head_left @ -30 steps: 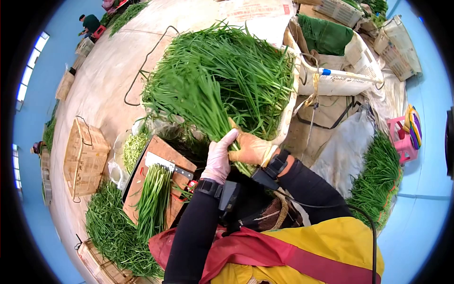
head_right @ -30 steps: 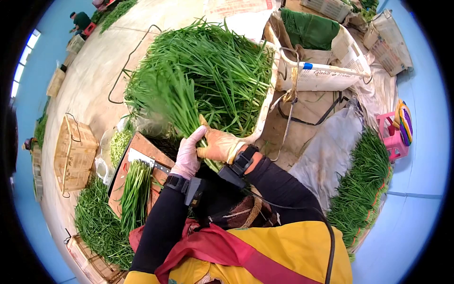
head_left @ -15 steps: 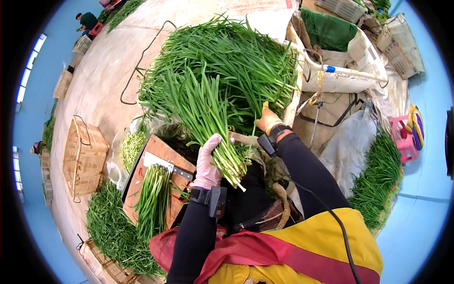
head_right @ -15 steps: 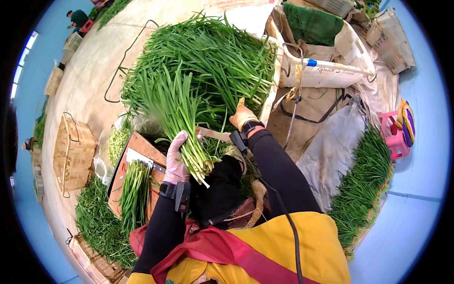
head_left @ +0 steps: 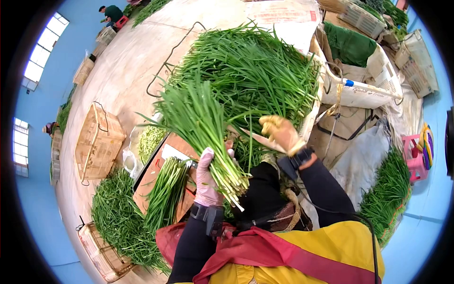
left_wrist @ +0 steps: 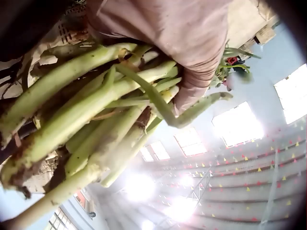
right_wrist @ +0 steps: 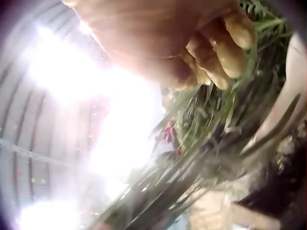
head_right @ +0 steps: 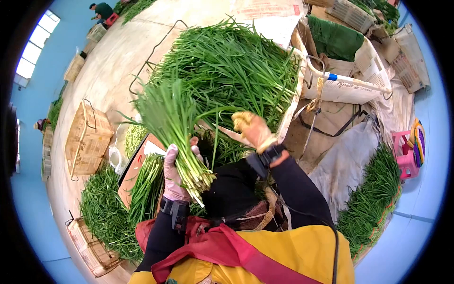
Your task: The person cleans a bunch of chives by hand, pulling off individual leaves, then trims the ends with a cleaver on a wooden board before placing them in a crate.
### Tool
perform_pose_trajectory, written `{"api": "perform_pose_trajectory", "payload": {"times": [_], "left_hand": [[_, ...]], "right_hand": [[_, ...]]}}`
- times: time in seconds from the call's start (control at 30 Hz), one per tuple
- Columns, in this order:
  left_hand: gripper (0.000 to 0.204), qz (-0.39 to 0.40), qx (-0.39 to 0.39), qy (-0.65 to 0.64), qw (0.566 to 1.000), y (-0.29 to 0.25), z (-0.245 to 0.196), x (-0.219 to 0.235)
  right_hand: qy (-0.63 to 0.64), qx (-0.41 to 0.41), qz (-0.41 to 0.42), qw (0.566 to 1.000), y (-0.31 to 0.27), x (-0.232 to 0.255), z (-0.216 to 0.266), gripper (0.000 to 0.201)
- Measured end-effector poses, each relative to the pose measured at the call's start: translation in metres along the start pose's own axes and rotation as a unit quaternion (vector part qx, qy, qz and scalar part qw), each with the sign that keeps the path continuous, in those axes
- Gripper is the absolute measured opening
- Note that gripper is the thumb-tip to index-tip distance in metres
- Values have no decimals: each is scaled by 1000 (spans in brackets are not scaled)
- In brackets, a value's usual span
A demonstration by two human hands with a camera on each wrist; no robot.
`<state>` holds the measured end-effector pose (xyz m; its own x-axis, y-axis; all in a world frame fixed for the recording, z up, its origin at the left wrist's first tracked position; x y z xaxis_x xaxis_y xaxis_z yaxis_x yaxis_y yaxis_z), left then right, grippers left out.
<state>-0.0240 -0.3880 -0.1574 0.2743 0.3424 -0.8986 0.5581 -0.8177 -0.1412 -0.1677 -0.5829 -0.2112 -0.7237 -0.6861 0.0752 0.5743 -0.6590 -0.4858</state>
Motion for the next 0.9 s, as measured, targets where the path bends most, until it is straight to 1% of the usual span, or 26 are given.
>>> {"api": "perform_pose_trajectory", "payload": {"times": [0.03, 0.07, 0.1, 0.13, 0.17, 0.23, 0.27, 0.3, 0.37, 0.4, 0.43, 0.5, 0.53, 0.57, 0.6, 0.63, 0.67, 0.7, 0.77, 0.8, 0.83, 0.9], "left_hand": [[38, -12, 0, 15, 1000, -5, 2, -5], [36, -38, 1, 43, 998, -10, 5, -9], [32, -45, 17, 64, 997, -17, 6, -17], [30, -56, 35, 86, 994, -20, 10, -19], [27, -68, 53, 108, 990, -24, 15, -19], [26, -86, 71, 162, 980, -34, 22, -29], [31, -67, 77, 222, 970, -37, 25, -37], [36, -30, 55, 240, 969, -40, 31, -41], [40, 22, 13, 281, 959, -50, 37, -62], [44, 44, 6, 287, 957, -55, 39, -71], [54, 63, -6, 304, 951, -60, 40, -79], [66, 92, -4, 347, 933, -70, 50, -84], [71, 120, -1, 368, 922, -76, 54, -88], [76, 159, 2, 382, 910, -82, 57, -93], [82, 204, -62, 482, 850, -86, 60, -96], [89, 243, -125, 573, 773, -91, 62, -99], [113, 279, -123, 636, 709, -91, 62, -102], [113, 279, -127, 633, 710, -96, 66, -103], [117, 292, -201, 696, 624, -104, 73, -107], [119, 300, -186, 709, 611, -107, 73, -110], [119, 303, -192, 708, 609, -110, 71, -112], [107, 350, -149, 603, 701, -116, 64, -116]], "right_hand": [[55, -40, 86, 994, -17, -9, -1, 34], [42, -29, 132, 990, -33, -18, 2, 39], [59, -18, 208, 976, -40, -22, -4, 36], [128, 46, 223, 965, -39, -35, -15, 35], [196, 108, 236, 946, -38, -45, -23, 35], [52, 229, 216, 948, -53, -39, -6, 32], [21, 192, 227, 954, -48, -37, -16, 31], [-12, 192, 236, 952, -43, -34, -26, 33], [107, 98, 250, 957, -89, -24, 15, 44], [139, 79, 292, 943, -102, -17, 25, 57], [189, 44, 304, 933, -117, -14, 33, 66], [173, 33, 294, 939, -128, -4, 31, 70], [161, 47, 274, 947, -138, 0, 32, 71], [164, 47, 282, 944, -149, 2, 35, 71], [168, 45, 269, 947, -157, 4, 35, 71], [171, 43, 256, 950, -167, 6, 33, 71], [194, 26, 237, 952, -177, 5, 32, 69], [190, 28, 236, 953, -182, 5, 27, 69], [196, 64, 181, 962, -186, 6, 19, 65], [190, 95, 171, 962, -194, 9, 27, 62], [188, 102, 170, 962, -196, 11, 26, 62], [204, 93, 183, 957, -196, 15, 21, 60]]}}
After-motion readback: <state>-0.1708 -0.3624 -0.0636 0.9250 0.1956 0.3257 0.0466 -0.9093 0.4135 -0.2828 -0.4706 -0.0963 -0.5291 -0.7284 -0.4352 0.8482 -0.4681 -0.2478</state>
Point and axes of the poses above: each hand's wrist, its own y-axis towards the middle knuckle, its own x-axis out of the back of the hand, z = x × y, the point moved 1 cm from there along y, towards the middle knuckle, and after that the axes turned 13 degrees about -x, right-handed, at the moved point
